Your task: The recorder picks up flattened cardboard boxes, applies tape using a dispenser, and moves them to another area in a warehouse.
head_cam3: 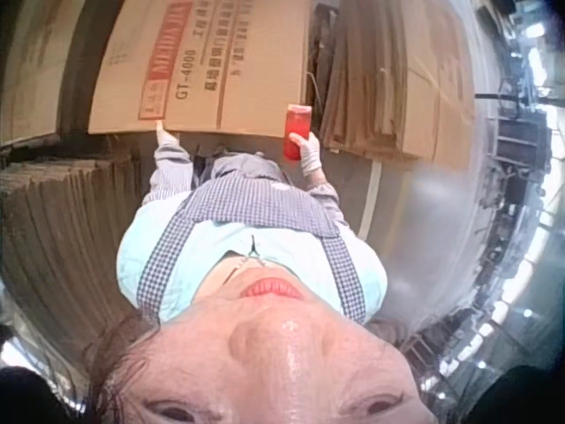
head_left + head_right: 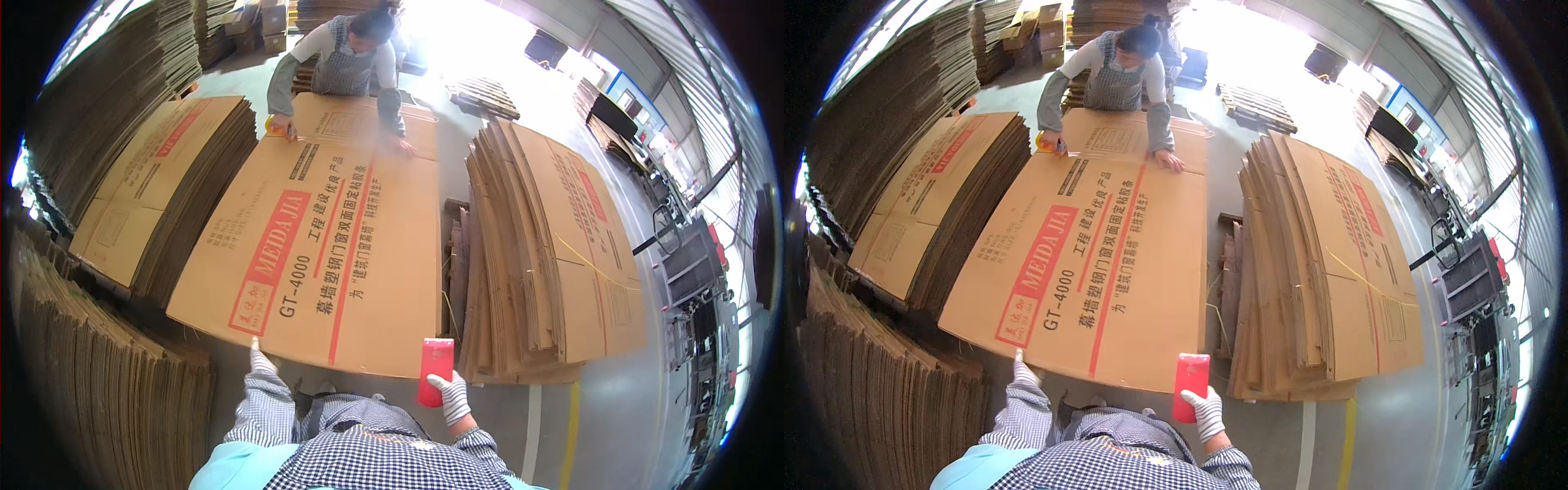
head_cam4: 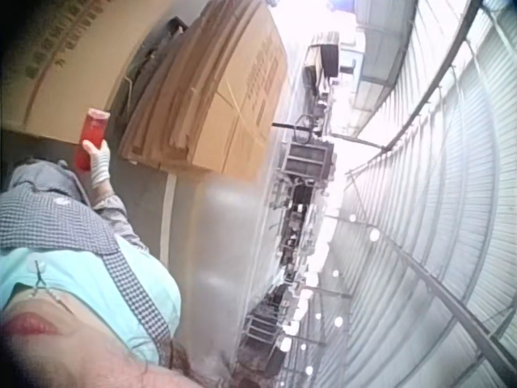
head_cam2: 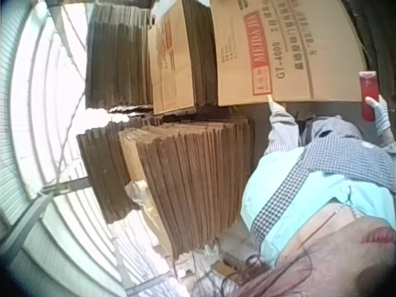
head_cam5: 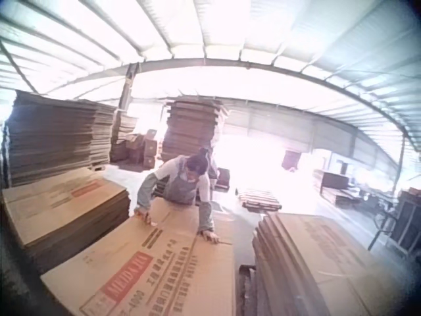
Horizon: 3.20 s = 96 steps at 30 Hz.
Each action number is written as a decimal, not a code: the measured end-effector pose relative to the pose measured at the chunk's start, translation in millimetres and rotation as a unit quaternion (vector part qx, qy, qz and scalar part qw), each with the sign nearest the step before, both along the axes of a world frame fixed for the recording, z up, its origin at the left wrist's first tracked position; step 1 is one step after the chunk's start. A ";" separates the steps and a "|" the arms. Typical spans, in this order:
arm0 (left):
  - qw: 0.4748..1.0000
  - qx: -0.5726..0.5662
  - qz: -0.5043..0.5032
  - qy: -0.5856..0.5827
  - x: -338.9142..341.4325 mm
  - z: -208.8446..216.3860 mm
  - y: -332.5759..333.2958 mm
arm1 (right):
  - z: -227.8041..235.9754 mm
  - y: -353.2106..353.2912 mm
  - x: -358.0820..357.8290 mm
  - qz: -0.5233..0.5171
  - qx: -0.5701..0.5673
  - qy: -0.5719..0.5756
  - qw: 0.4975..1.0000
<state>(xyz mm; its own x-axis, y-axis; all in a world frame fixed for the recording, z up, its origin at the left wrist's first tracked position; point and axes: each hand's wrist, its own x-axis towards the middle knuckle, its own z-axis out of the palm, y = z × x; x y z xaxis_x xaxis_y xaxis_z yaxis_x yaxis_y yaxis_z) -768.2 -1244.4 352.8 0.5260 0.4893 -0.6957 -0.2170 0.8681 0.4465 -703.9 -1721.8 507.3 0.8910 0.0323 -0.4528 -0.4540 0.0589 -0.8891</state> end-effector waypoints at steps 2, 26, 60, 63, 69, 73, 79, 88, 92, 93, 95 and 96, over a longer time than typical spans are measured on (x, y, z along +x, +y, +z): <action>0.993 0.076 -0.066 0.054 4.6 23.9 17.5 | 2.3 -23.5 5.7 -0.015 -0.002 -0.059 0.998; 0.979 -0.019 -0.204 0.000 -389.4 111.1 -198.0 | 37.9 -118.9 -249.8 0.075 -0.497 -0.116 0.856; 0.972 -0.107 -0.211 0.013 -397.8 101.7 -189.4 | 9.2 -95.7 -359.0 0.250 -0.634 -0.005 0.732; 0.969 -0.114 -0.220 0.010 -401.4 77.3 -181.5 | 12.7 -91.7 -355.4 0.257 -0.631 0.000 0.732; 0.973 -0.107 -0.196 0.048 -395.9 110.9 -187.2 | 11.7 -91.7 -350.8 0.266 -0.623 0.009 0.735; 0.973 -0.088 -0.208 0.039 -402.8 87.4 -179.5 | 5.3 -89.0 -351.0 0.269 -0.628 0.020 0.730; 0.972 -0.041 -0.227 0.048 -408.1 29.2 -167.8 | 17.9 -77.6 -352.4 0.262 -0.634 0.027 0.727; 0.978 0.003 -0.200 0.065 -392.7 28.8 -172.0 | 55.0 -66.0 -327.0 0.220 -0.601 0.003 0.768; 0.943 0.237 -0.200 0.122 -308.5 92.4 -153.9 | 64.7 -63.9 -293.1 0.192 -0.470 -0.085 0.858; 0.925 0.298 -0.211 0.107 -278.6 86.8 -138.4 | 64.3 -58.6 -277.3 0.194 -0.470 -0.088 0.856; 0.941 0.251 -0.189 0.123 -204.8 61.1 -105.6 | 64.2 -44.5 -242.1 0.220 -0.448 -0.100 0.861; 0.938 0.223 -0.214 0.156 -161.3 67.7 -89.5 | 64.6 -35.3 -224.6 0.220 -0.454 -0.112 0.856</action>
<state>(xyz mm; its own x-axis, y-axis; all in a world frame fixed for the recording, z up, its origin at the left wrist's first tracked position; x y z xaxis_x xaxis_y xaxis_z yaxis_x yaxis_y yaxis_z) -929.5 -1333.8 420.5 0.5454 0.5586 -0.6248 0.3112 0.5572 0.7698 -928.5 -1757.1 571.9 0.9509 0.1125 -0.2885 -0.0668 -0.8353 -0.5458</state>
